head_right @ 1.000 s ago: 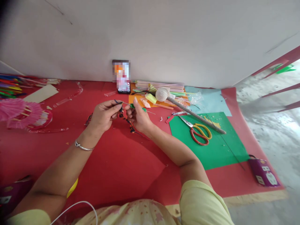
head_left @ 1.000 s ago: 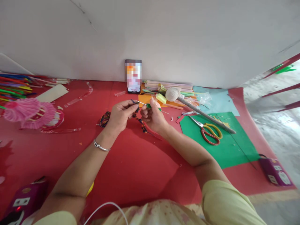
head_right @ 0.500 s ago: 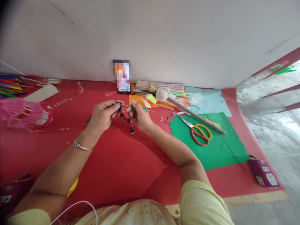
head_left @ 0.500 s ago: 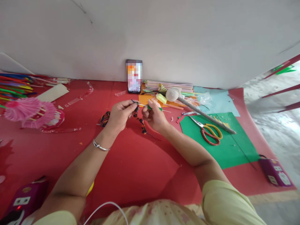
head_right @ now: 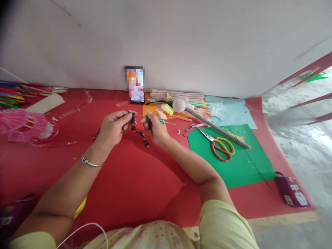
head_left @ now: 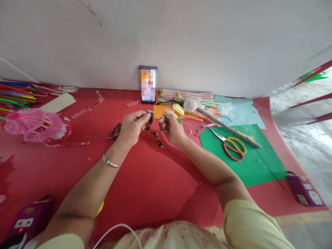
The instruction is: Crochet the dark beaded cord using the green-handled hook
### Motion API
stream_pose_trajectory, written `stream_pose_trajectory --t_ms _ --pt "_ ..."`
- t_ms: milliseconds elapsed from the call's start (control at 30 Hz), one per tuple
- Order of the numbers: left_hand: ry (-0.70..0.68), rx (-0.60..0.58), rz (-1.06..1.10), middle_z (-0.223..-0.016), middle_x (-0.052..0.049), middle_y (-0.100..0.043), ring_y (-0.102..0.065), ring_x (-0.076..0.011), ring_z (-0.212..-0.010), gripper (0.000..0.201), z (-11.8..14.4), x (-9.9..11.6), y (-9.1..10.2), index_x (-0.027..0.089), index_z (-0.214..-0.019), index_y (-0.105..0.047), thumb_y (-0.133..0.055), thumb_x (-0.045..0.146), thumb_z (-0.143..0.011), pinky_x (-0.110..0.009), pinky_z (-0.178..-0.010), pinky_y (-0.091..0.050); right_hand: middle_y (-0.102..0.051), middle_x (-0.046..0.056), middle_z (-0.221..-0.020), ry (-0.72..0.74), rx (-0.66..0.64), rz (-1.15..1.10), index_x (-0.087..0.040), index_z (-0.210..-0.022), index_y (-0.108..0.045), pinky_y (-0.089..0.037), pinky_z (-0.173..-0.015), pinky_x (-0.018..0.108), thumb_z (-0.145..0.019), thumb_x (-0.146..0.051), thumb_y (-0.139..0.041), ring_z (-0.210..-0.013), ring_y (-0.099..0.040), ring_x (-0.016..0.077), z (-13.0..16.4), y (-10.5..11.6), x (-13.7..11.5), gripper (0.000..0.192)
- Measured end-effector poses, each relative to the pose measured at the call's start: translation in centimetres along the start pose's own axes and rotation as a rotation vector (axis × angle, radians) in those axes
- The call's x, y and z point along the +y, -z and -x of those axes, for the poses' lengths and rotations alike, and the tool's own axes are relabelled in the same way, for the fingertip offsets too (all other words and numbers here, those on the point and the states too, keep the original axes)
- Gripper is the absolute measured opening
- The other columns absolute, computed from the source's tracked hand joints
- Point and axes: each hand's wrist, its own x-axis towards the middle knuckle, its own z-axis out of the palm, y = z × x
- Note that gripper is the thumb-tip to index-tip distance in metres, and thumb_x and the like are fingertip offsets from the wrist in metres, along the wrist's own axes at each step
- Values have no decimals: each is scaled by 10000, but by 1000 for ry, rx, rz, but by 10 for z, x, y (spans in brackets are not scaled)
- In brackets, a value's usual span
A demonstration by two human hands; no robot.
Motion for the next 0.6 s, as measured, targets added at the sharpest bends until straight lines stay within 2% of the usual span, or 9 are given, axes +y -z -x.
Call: stream_pose_trajectory --t_ms 167,433,600 --pt "-19 12 -19 -578 23 -512 -382 -86 -502 244 0 0 -2 190 -736 -763 -888 395 -778 -254 -476 -247 -499 -32 -589 4 22 -34 -210 -680 -626 -219 -490 263 -835 -718 -820 -547 -381 96 0 -1 0 566" --pt "-100 29 -124 -548 30 -477 -366 -95 -505 266 3 0 -3 200 -723 -748 -857 410 -844 -269 -490 -239 -495 -31 -578 21 3 1 -211 -679 -640 -229 -498 262 -817 -755 -825 -546 -390 95 0 0 0 591" --pt "-97 34 -115 -561 28 -489 -370 -98 -506 250 2 -1 -2 207 -744 -765 -859 416 -844 -268 -482 -246 -510 -32 -582 27 15 24 -220 -679 -630 -236 -506 267 -820 -754 -817 -549 -396 99 0 0 1 583"
